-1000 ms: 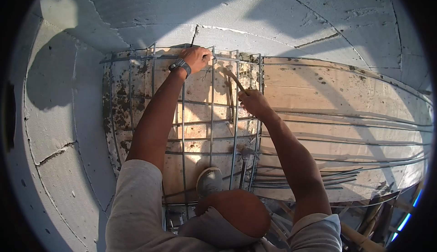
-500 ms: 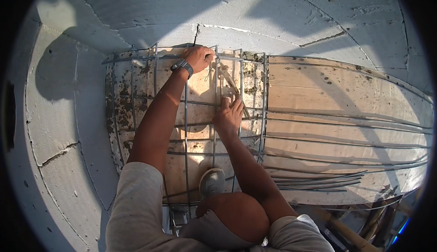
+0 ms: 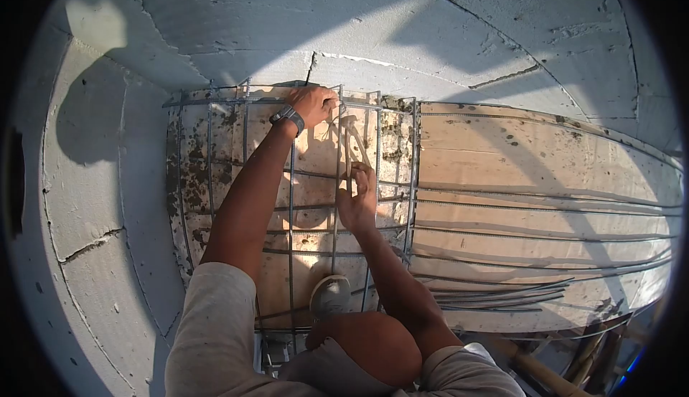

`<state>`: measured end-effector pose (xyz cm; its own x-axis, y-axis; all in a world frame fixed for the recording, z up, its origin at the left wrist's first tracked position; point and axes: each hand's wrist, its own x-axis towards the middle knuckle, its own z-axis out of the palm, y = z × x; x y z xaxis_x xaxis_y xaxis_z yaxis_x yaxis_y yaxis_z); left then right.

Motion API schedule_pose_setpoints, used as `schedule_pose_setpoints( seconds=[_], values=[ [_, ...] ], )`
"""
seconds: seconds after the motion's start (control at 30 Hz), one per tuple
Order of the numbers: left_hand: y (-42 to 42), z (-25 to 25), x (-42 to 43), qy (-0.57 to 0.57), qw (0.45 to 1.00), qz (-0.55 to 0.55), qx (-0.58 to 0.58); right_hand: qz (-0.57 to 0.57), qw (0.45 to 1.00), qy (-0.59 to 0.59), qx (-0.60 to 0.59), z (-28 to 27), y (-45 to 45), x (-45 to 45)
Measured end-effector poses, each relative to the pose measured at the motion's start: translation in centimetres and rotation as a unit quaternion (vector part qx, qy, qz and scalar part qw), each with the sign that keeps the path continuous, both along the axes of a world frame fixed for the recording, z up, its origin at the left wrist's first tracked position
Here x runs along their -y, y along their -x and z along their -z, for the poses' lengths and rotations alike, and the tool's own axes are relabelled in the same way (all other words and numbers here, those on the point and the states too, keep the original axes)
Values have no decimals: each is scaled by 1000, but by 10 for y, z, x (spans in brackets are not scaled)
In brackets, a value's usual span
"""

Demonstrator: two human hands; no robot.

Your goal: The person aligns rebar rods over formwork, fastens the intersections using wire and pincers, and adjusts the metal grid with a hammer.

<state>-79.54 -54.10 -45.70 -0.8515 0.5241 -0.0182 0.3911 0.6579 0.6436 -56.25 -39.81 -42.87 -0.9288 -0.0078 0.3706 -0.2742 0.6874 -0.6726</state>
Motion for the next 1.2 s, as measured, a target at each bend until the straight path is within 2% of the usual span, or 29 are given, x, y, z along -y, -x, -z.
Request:
schedule_pose_setpoints(
  seconds=[0.03, 0.1, 0.13, 0.17, 0.2, 0.23, 0.27, 0.3, 0.37, 0.4, 0.43, 0.47, 0.53, 0.57, 0.63, 0.73, 0.77, 0.8, 0.87, 0.93, 0.97, 1.03, 1.07, 1.1, 1.17, 1.2],
  values=[
    [2, -2, 1, 9, 1000, 8, -7, -29, 998, -7, -49, -2, -4, 1],
    [1, -3, 4, 32, 999, 27, -13, -49, 998, -10, -34, -16, -9, -1],
    [3, -5, 1, 40, 998, 25, 38, -48, 998, -27, -30, -28, -9, -1],
    [1, -7, -1, 47, 998, 21, 38, -46, 998, -45, -26, -36, -9, -2],
    [0, -6, -3, 52, 998, 12, 38, -44, 992, 8, -115, -37, -6, -3],
    [1, -8, -2, 57, 998, 0, 36, -65, 987, 6, -144, -52, -4, -9],
    [4, -12, -2, 70, 994, 12, 79, -15, 995, 45, -91, -71, -10, -10],
    [5, -10, 1, 71, 996, 16, 51, 37, 995, 85, -39, -93, -18, -9],
    [8, 7, 4, 74, 997, 28, -5, 52, 994, 81, -54, -131, -30, -21],
    [5, 12, 3, 75, 996, 37, -29, 81, 993, 11, -80, -141, -36, -31],
    [1, 3, 3, 51, 999, 16, -5, 111, 987, -59, -103, -150, -43, -43],
    [0, -7, 3, 27, 999, -2, 20, 90, 984, -82, -131, -161, -46, -59],
    [-1, -13, 1, -1, 1000, 4, 28, 57, 973, 21, -225, -169, -27, -70],
    [3, -14, 1, 50, 998, 14, 27, 105, 970, 87, -202, -179, -15, -67],
    [4, -6, -2, 34, 998, 1, 61, 146, 948, 196, -205, -183, 23, -58],
    [6, 19, 0, 16, 998, 9, -58, 154, 965, 207, -44, -163, 43, -76],
    [8, 21, 0, 20, 998, 5, -60, 162, 967, 196, 0, -156, 47, -69],
    [8, 21, 1, 25, 998, 0, -60, 137, 955, 262, 32, -147, 46, -59],
    [-2, -10, 2, 37, 999, 0, -16, 123, 905, 346, 217, -129, 42, -43],
    [-4, -4, -2, 12, 1000, -7, -11, 117, 836, 350, 405, -98, 38, -43],
    [-2, -1, -1, 1, 1000, -11, -10, 87, 798, 381, 459, -82, 38, -43],
    [-2, -7, 1, 22, 999, -18, 18, 64, 840, 297, 450, -50, 38, -38],
    [-2, -13, 2, 44, 999, -13, 28, -2, 889, 251, 384, -34, 37, -44],
    [-3, -12, 0, 65, 997, -6, 38, -25, 896, 233, 376, -37, 40, -43],
    [-3, -4, 0, 25, 1000, -11, 11, -23, 866, 249, 432, -37, 46, -45],
    [-2, -2, 0, 16, 1000, -9, 0, -54, 871, 244, 423, -49, 51, -43]
  ],
)
